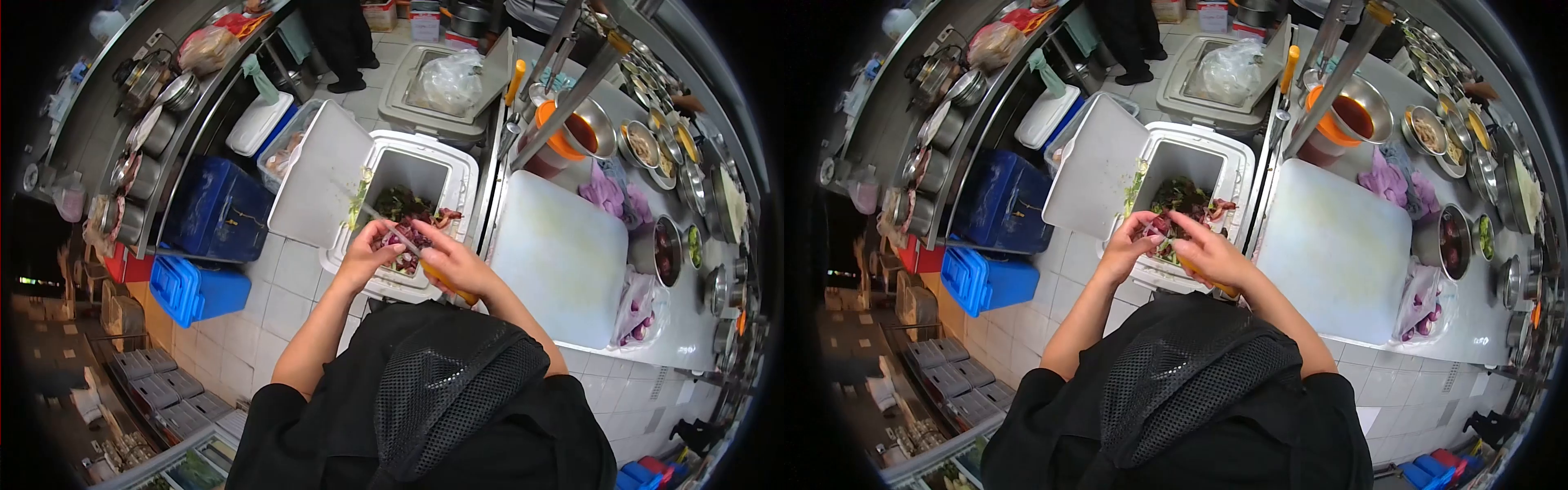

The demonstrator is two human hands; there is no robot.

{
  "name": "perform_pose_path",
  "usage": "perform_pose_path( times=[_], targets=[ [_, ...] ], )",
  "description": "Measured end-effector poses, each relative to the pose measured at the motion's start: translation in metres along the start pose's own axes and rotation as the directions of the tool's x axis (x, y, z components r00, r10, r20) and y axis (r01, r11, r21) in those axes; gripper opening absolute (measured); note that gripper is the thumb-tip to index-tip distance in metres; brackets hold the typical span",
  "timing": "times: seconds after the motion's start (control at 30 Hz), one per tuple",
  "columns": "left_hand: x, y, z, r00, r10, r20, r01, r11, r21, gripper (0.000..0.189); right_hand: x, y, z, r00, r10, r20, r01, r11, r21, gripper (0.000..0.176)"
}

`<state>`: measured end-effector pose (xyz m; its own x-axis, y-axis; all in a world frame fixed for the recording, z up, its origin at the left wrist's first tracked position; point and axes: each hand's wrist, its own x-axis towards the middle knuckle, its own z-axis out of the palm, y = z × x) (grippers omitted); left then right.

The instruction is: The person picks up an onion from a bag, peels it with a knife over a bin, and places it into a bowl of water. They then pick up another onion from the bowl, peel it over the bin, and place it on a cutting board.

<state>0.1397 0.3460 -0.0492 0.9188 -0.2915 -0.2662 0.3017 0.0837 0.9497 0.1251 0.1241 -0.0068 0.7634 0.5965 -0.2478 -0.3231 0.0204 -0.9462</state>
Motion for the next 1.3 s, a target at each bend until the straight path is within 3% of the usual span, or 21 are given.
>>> perform_pose_path(
  times=[0.07, 0.17, 0.2, 0.3, 0.4, 0.43, 0.5, 0.6, 0.77, 0.9, 1.07, 1.13, 1.3],
  targets=[
    [0.0, 0.001, 0.001, 1.0, 0.008, 0.008, -0.008, 0.999, 0.036, 0.047, 0.002, 0.0, 0.0, 1.0, -0.021, -0.017, 0.02, 0.998, -0.059, 0.055],
    [-0.001, 0.003, -0.003, 0.987, 0.111, 0.113, -0.11, 0.994, -0.012, 0.05, 0.009, 0.003, -0.012, 0.978, 0.127, -0.168, -0.1, 0.982, 0.16, 0.045],
    [-0.002, 0.003, -0.004, 0.987, 0.112, 0.112, -0.112, 0.994, -0.011, 0.05, 0.012, 0.002, -0.018, 0.974, 0.13, -0.184, -0.11, 0.987, 0.113, 0.046],
    [-0.001, 0.002, -0.005, 0.982, 0.089, 0.169, -0.081, 0.995, -0.054, 0.052, 0.014, 0.001, -0.023, 0.979, 0.165, -0.116, -0.146, 0.977, 0.158, 0.051],
    [0.004, -0.006, -0.008, 0.981, 0.108, 0.162, -0.073, 0.975, -0.211, 0.053, 0.012, 0.005, -0.014, 0.973, 0.126, -0.192, -0.098, 0.984, 0.149, 0.056],
    [0.005, -0.007, -0.011, 0.981, 0.106, 0.165, -0.057, 0.959, -0.278, 0.055, 0.01, 0.003, -0.011, 0.97, 0.141, -0.196, -0.096, 0.97, 0.221, 0.057],
    [0.004, -0.008, -0.013, 0.981, 0.105, 0.162, -0.044, 0.937, -0.345, 0.056, 0.005, -0.002, -0.005, 0.979, 0.143, -0.147, -0.087, 0.938, 0.336, 0.057],
    [0.004, -0.007, -0.006, 0.983, 0.126, 0.133, -0.069, 0.928, -0.365, 0.052, 0.009, -0.003, 0.006, 0.981, 0.166, -0.098, -0.128, 0.943, 0.307, 0.057],
    [0.006, -0.008, 0.003, 0.994, 0.108, -0.016, -0.108, 0.965, -0.237, 0.047, 0.02, 0.008, 0.001, 0.966, 0.209, -0.154, -0.163, 0.95, 0.268, 0.04],
    [0.002, -0.006, 0.005, 0.991, 0.135, 0.012, -0.127, 0.955, -0.269, 0.051, 0.027, 0.011, -0.006, 0.957, 0.216, -0.194, -0.176, 0.963, 0.205, 0.039],
    [0.0, -0.013, -0.005, 0.979, 0.197, 0.048, -0.15, 0.862, -0.485, 0.044, 0.03, 0.016, -0.011, 0.95, 0.242, -0.196, -0.201, 0.957, 0.21, 0.038],
    [0.0, -0.011, -0.006, 0.98, 0.194, 0.043, -0.147, 0.852, -0.502, 0.042, 0.021, 0.006, -0.005, 0.983, 0.152, -0.103, -0.105, 0.926, 0.362, 0.039],
    [0.006, -0.015, 0.0, 0.969, 0.24, 0.052, -0.17, 0.81, -0.561, 0.039, 0.026, 0.004, 0.007, 0.985, 0.167, -0.052, -0.141, 0.933, 0.331, 0.041]
  ],
)
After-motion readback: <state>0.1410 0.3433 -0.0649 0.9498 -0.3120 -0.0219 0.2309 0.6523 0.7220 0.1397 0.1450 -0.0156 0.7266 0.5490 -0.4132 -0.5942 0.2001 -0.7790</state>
